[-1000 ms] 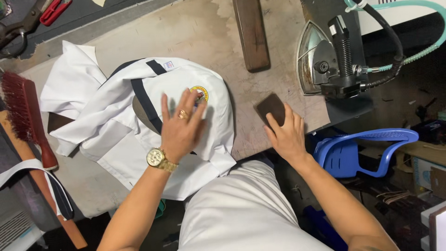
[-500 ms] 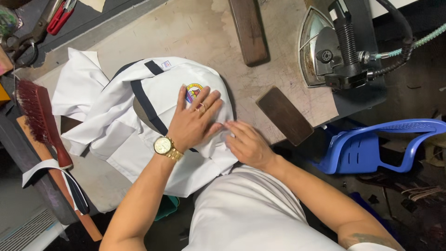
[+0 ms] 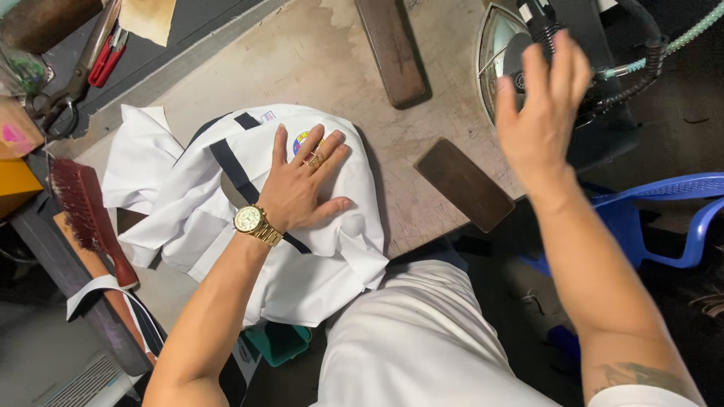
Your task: The person irons a white garment on a workbench, using a hand-held iron and wooden blocks to flatten and press the fabric.
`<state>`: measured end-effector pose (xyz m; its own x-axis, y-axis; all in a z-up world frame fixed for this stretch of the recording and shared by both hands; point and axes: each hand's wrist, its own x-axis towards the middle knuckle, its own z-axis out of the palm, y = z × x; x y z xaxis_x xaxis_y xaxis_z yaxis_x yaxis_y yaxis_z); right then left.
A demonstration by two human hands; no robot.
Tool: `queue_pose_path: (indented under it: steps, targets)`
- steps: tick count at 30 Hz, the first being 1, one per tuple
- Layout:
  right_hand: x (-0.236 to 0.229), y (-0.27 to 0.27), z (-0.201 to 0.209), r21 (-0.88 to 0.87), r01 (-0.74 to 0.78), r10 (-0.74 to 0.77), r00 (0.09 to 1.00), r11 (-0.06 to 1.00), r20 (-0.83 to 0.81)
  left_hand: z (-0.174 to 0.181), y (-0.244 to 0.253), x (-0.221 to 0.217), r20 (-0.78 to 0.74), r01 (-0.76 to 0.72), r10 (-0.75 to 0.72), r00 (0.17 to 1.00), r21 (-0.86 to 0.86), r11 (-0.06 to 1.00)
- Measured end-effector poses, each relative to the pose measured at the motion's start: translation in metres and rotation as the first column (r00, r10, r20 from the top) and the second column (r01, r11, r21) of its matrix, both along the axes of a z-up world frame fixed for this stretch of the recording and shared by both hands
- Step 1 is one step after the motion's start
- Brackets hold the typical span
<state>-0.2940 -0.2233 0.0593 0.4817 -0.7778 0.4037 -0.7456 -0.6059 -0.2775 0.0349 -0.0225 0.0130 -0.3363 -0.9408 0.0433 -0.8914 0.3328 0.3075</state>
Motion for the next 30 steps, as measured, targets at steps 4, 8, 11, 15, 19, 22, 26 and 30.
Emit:
queue_pose_path:
  steps: [4, 8, 11, 15, 19, 22, 26, 30]
  targets:
    - [-0.014, -0.062, 0.004, 0.252, 0.026, -0.012, 0.998, 0.967, -0.057, 0.000, -0.004, 0.009, 0.006, 0.025, -0.025, 1.000, -0.015, 1.000]
    - [-0.004, -0.061, 0.042, 0.798, 0.230, -0.239, 0.965, 0.557, -0.111, 0.001, 0.002, 0.008, 0.029, 0.045, -0.045, 0.999, 0.015, 0.999]
    - [-0.006, -0.035, 0.073, 0.865, 0.153, -0.317, 0.948, 0.477, 0.007, 0.001, -0.007, 0.008, 0.012, 0.037, -0.037, 0.999, 0.003, 0.999]
    - [-0.003, 0.021, 0.116, 0.914, 0.087, -0.394, 0.915, 0.396, 0.084, 0.019, -0.012, 0.005, 0.017, 0.072, -0.071, 0.997, -0.051, 0.996]
    - [0.014, 0.070, 0.108, 0.934, 0.083, -0.360, 0.932, 0.348, 0.051, 0.007, -0.010, 0.010, -0.008, 0.044, -0.045, 0.999, -0.006, 0.999]
    - [0.034, 0.099, 0.100, 0.887, -0.035, -0.349, 0.912, 0.461, 0.217, 0.003, -0.009, 0.012, 0.120, 0.004, -0.027, 0.992, 0.184, 0.983]
    - [0.058, 0.116, 0.097, 0.912, 0.081, -0.146, 0.989, 0.402, -0.024, 0.000, -0.008, 0.015, 0.127, 0.013, -0.040, 0.991, 0.206, 0.978]
    - [0.078, 0.125, 0.087, 0.903, 0.089, 0.010, 0.995, 0.421, -0.103, 0.004, -0.010, 0.016, 0.125, 0.027, -0.054, 0.991, 0.209, 0.978]
